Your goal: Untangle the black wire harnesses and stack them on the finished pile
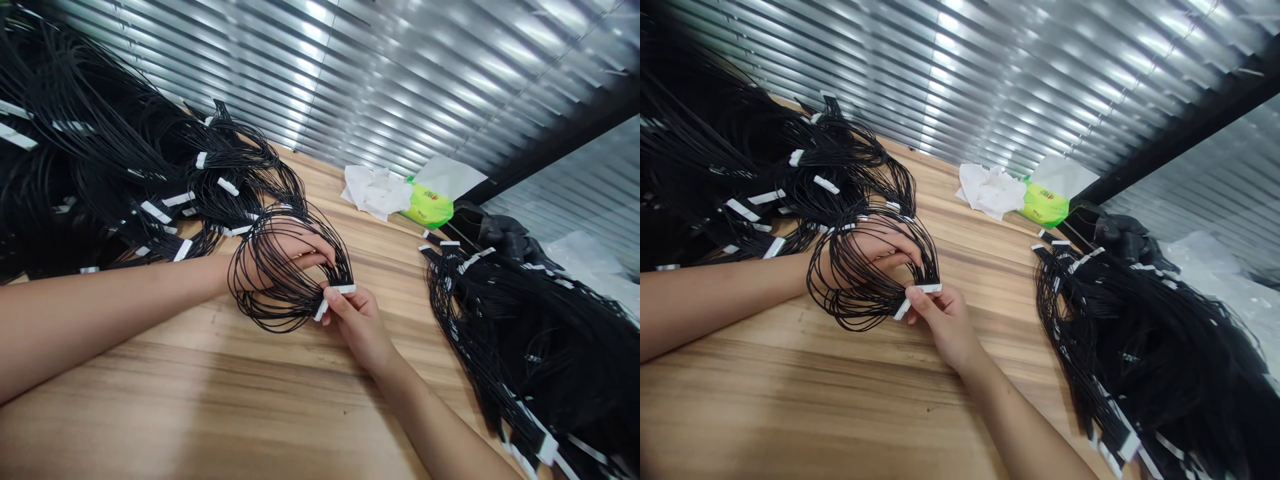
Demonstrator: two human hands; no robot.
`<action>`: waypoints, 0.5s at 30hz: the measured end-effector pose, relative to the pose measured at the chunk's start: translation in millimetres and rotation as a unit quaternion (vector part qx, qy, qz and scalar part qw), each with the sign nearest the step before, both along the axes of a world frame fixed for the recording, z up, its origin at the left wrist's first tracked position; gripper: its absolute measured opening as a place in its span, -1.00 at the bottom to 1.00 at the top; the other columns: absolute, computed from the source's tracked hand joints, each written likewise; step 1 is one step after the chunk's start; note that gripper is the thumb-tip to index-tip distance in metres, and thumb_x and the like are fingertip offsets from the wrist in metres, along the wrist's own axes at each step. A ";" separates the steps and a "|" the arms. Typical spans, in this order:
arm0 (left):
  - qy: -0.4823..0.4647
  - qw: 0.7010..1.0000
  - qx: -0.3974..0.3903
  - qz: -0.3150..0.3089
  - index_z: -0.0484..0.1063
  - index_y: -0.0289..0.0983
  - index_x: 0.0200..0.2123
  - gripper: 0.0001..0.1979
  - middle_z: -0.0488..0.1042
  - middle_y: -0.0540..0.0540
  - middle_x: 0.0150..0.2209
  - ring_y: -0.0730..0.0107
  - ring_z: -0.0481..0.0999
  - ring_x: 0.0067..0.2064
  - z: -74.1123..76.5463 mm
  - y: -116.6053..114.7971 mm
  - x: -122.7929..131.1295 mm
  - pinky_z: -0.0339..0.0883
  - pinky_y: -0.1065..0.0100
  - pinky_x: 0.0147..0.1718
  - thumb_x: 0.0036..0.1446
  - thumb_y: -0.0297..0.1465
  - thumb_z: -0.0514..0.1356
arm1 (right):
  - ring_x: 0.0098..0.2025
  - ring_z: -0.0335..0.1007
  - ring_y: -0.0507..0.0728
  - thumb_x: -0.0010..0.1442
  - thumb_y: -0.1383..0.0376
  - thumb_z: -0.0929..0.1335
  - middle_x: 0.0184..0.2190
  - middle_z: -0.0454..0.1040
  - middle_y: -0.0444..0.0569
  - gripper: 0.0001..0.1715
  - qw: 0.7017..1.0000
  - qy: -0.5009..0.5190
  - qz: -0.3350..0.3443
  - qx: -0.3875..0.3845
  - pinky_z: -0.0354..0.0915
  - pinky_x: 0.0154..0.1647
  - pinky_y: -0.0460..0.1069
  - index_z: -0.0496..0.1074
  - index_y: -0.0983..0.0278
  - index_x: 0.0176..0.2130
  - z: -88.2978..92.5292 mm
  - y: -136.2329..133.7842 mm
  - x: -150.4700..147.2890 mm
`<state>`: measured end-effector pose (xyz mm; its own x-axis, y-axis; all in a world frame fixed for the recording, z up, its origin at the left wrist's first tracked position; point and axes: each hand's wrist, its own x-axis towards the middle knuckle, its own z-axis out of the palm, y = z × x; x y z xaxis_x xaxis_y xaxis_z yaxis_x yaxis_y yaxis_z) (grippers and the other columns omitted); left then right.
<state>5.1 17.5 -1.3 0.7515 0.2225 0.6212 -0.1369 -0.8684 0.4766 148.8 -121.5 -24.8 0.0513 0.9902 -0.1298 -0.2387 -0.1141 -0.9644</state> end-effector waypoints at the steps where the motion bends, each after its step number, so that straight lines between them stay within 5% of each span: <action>1: 0.001 1.000 -0.009 -0.010 0.47 -0.26 -0.24 -0.78 0.56 -0.05 -0.30 0.44 0.49 -0.24 0.2 0.3 0.7 0.30 0.37 -0.16 0.30 -0.38 0.03 | -0.57 0.26 -0.02 0.07 0.07 0.44 -0.61 0.44 -0.16 -0.69 1.000 -0.002 0.007 -0.001 0.21 -0.48 -0.09 0.51 0.25 -0.49 0.0 0.0 0.6; 9: 0.024 0.999 0.006 -0.042 0.45 -0.33 -0.24 -0.78 0.54 -0.10 -0.27 0.48 0.46 -0.26 -4.3 5.6 5.0 0.30 0.45 -0.22 0.30 -0.38 0.03 | -0.56 0.24 -0.03 0.10 0.09 0.42 -0.61 0.42 -0.16 -0.68 0.999 -0.015 0.041 -0.008 0.20 -0.46 -0.09 0.50 0.26 -0.51 5.5 4.6 5.9; 15: 0.048 0.992 -0.077 -0.090 0.43 -0.38 -0.24 -0.76 0.52 -0.13 -0.28 0.48 0.46 -0.23 -5.3 3.9 4.0 0.31 0.45 -0.17 0.31 -0.38 0.01 | -0.56 0.20 -0.03 0.08 0.04 0.42 -0.62 0.38 -0.18 -0.65 0.996 -0.049 0.074 -0.018 0.15 -0.45 -0.09 0.48 0.27 -0.47 9.4 5.8 8.9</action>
